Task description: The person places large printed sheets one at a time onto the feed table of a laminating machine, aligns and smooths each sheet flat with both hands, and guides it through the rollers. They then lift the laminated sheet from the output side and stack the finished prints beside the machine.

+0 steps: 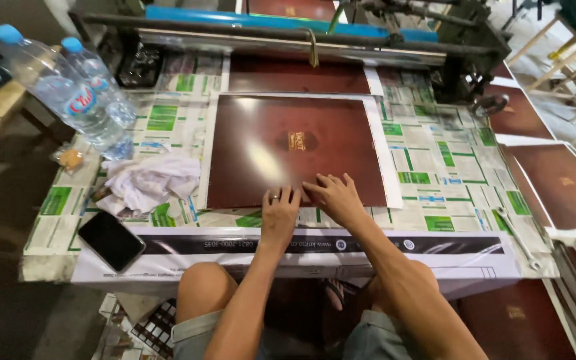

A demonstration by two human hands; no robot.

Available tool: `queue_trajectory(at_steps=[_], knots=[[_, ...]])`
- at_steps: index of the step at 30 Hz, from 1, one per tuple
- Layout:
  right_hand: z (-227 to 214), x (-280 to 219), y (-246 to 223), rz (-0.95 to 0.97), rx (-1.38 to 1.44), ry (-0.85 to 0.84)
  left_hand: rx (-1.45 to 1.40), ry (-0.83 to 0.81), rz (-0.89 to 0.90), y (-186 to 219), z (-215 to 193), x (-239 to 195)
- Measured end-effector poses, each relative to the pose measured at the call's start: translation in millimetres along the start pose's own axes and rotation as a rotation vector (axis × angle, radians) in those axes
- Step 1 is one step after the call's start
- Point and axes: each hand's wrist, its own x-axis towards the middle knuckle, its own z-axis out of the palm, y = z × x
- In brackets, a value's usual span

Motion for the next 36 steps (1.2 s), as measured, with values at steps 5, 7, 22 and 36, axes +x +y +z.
queue_trajectory(at_steps=[5,7,22,36], knots=[[-29,3,-13,-0.005,0.014,0.262,-0.276,-0.213,-0.044,7,11,-9],[-23,4,-14,0.03,0.035,0.338,-0.298,-0.33,-0.06,11,5,-13],[52,11,-7,0.325,-0.065,-0.275,-0.183,-0.475,-0.096,2,41,-14],[57,95,37,0.439,0.0,-0.332,-0.185,-0.471,-0.126,8,24,-2]])
